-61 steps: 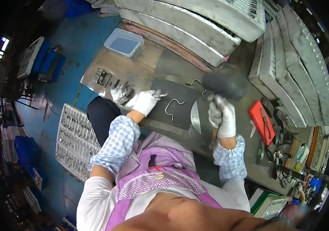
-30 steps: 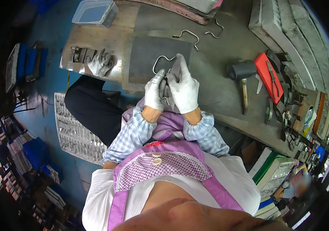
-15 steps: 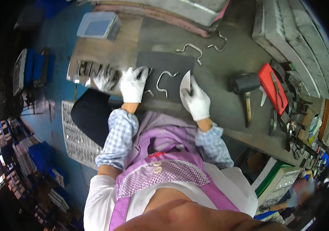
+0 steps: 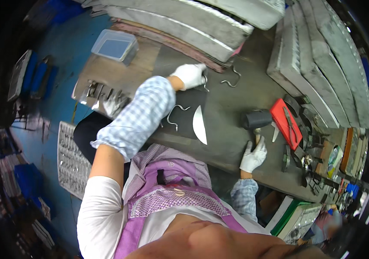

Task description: Manually shaping metal wires and using a rubber mallet to straighten them on a metal surface.

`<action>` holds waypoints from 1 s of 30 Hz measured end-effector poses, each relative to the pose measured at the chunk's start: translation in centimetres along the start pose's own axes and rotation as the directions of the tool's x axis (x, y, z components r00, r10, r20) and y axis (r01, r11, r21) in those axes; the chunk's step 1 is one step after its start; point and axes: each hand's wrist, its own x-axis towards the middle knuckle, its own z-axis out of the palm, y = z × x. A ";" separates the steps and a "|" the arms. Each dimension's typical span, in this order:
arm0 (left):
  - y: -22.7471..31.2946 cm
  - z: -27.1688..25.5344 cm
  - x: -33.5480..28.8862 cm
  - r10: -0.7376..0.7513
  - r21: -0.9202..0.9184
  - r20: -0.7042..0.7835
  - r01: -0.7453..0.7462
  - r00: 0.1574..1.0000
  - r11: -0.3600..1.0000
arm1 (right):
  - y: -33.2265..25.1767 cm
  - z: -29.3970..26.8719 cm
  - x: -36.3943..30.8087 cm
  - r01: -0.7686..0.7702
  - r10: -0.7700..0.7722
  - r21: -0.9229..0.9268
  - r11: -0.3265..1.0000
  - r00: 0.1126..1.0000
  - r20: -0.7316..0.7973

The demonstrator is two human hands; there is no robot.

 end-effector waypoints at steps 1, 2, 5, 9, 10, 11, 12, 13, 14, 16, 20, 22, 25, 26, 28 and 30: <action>-1.2 -1.9 -1.8 -0.049 -0.111 -0.054 0.042 0.997 0.993 | 0.7 0.5 0.2 -0.006 0.006 -0.036 0.999 1.000 0.021; -2.4 -4.0 -3.7 -0.104 -0.224 -0.108 0.078 0.989 0.972 | 1.5 1.1 1.0 -0.004 0.007 -0.071 0.997 0.999 0.040; -4.1 -8.7 -11.0 -0.214 -0.170 -0.303 0.168 0.929 0.971 | -0.2 0.6 5.6 -0.204 0.152 0.236 0.950 0.964 0.219; -3.7 -7.6 -15.8 -0.122 0.011 -0.517 0.149 0.847 0.989 | -11.2 -5.0 9.5 -0.756 0.115 0.625 0.194 0.650 0.751; -4.0 -6.0 -16.2 -0.122 0.113 -0.506 0.206 0.854 0.972 | -14.6 -7.9 10.7 -0.767 -0.041 0.634 0.101 0.633 0.773; -6.7 -2.2 -16.1 -0.137 0.133 -0.460 0.220 0.877 0.966 | -17.0 -11.4 11.9 -0.691 -0.312 0.722 0.035 0.679 0.664; -9.0 0.8 -15.6 -0.144 0.156 -0.411 0.225 0.900 0.962 | -19.3 -14.6 13.3 -0.679 -0.437 0.727 -0.100 0.686 0.581; -9.1 1.3 -15.5 -0.126 0.090 -0.478 0.191 0.869 0.977 | -20.6 -16.6 14.4 -0.648 -0.486 0.746 -0.151 0.706 0.515; -9.6 1.5 -15.5 -0.107 0.095 -0.484 0.173 0.869 0.980 | -20.8 -17.0 15.5 -0.602 -0.598 0.754 -0.262 0.715 0.362; -10.8 1.6 -16.3 -0.094 0.153 -0.369 0.160 0.925 0.975 | -22.8 -19.2 17.8 -0.367 -0.618 0.900 -0.237 0.772 0.151; -9.9 0.4 -15.7 -0.191 0.168 -0.228 0.232 0.955 0.958 | -24.5 -8.0 11.8 0.401 -0.660 0.708 0.581 0.742 0.121; -9.8 1.0 -15.2 -0.130 0.191 -0.258 0.182 0.957 0.965 | -18.2 0.5 7.2 0.701 -0.765 0.548 0.456 0.623 -0.161; -11.5 3.3 -17.0 -0.228 -0.012 -0.505 0.258 0.832 0.966 | -10.4 -4.5 10.6 0.231 -0.342 0.347 0.909 0.889 0.303; -8.7 1.2 -16.2 -0.280 0.002 -0.456 0.316 0.845 0.949 | -7.2 -5.6 9.3 0.075 -0.045 -0.042 0.996 0.875 0.483; -3.0 -1.3 -17.6 -0.585 -0.787 -0.351 0.108 0.731 0.607 | -5.8 -7.2 6.7 0.036 -0.047 0.069 0.997 0.986 0.162; -3.5 2.6 -18.2 -0.611 -0.977 -0.158 -0.033 0.775 0.210 | -10.2 -6.6 5.6 0.308 -0.261 0.231 0.923 0.942 -0.211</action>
